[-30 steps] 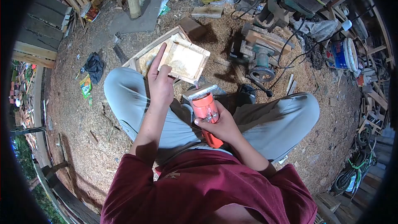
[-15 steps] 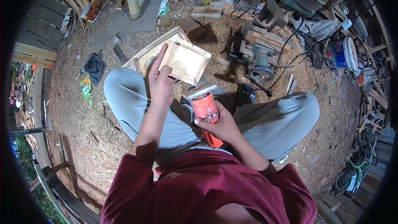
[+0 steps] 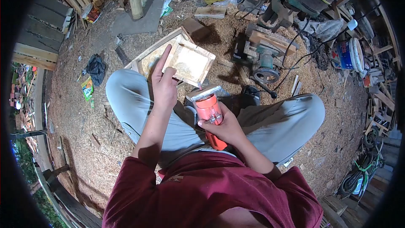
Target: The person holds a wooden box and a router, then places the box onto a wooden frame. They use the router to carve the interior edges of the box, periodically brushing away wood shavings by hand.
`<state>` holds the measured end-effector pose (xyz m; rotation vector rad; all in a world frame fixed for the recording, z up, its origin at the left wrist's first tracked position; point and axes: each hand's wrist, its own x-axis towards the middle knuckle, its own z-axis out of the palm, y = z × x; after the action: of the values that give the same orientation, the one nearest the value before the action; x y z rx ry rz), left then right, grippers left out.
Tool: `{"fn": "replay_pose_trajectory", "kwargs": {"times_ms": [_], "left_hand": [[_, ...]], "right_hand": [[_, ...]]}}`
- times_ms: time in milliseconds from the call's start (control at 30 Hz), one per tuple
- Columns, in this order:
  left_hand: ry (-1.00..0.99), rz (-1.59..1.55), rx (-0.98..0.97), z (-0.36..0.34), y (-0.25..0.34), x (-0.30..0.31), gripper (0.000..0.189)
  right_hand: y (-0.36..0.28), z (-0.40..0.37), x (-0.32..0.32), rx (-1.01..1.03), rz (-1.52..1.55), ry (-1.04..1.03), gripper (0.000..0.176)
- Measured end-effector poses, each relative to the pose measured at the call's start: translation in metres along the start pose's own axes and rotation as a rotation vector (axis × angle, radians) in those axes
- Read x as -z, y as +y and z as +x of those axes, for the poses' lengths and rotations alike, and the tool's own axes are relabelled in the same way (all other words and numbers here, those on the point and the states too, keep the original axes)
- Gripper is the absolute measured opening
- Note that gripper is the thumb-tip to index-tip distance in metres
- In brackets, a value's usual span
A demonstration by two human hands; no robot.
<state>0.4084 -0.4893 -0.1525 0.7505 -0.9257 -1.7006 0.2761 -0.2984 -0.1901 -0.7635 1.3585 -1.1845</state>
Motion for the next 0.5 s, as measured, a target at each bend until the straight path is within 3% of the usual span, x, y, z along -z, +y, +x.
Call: {"fn": "replay_pose_trajectory", "kwargs": {"times_ms": [500], "left_hand": [[-0.005,0.006,0.015,0.0021,-0.0058,0.0059,0.066]], "right_hand": [[0.0019,0.0008,-0.0003,-0.005,0.002,0.008,0.062]]}}
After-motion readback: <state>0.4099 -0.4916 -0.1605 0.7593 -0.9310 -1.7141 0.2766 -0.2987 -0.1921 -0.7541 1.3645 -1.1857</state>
